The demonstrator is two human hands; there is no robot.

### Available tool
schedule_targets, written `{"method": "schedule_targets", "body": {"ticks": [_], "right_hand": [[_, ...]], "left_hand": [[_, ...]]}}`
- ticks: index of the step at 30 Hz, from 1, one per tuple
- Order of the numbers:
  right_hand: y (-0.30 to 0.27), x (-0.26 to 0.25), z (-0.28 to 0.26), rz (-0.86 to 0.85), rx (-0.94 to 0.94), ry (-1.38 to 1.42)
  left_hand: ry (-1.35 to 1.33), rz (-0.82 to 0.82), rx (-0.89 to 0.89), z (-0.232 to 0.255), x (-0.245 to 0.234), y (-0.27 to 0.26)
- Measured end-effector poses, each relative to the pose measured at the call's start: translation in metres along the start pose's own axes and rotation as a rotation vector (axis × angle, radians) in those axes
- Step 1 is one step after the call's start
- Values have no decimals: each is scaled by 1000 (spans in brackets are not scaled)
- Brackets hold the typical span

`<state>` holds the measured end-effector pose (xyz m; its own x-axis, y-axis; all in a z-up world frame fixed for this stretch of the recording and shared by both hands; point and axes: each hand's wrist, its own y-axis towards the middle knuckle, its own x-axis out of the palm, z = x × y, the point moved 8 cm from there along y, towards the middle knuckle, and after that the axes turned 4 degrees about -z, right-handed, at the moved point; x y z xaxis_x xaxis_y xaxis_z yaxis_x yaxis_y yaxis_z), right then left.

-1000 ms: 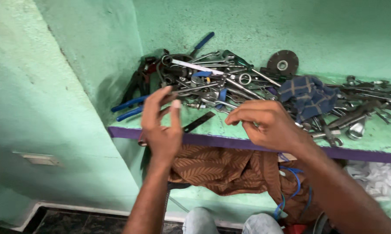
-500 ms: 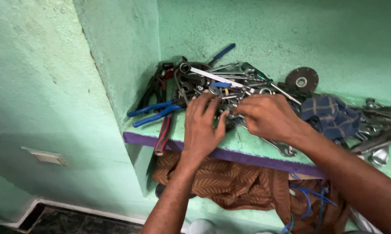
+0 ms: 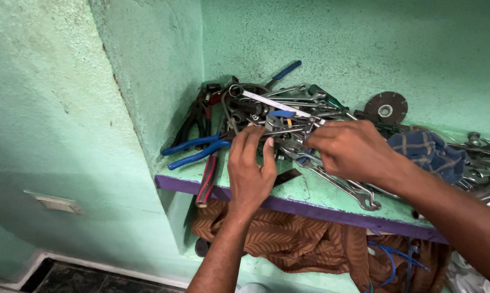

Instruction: The person sorts through various mechanical tools and parts on a shelf, handles a small motor component and electrical wires, and places them into a black bucket.

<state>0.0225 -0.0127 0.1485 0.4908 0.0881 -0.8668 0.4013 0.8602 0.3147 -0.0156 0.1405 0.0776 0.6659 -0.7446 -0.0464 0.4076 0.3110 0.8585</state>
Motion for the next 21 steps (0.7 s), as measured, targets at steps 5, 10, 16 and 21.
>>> {"method": "schedule_targets", "body": {"ticks": [5, 10, 16, 21], "right_hand": [[-14, 8, 1, -115, 55, 9], [-33, 40, -27, -211, 34, 358], [-39, 67, -80, -75, -74, 270], [-35, 69, -89, 58, 116, 261]], "left_hand": [[-55, 4, 22, -1, -1, -2], [-117, 31, -27, -13, -2, -1], [-202, 25, -115, -25, -3, 1], [-156, 14, -60, -22, -3, 0]]}}
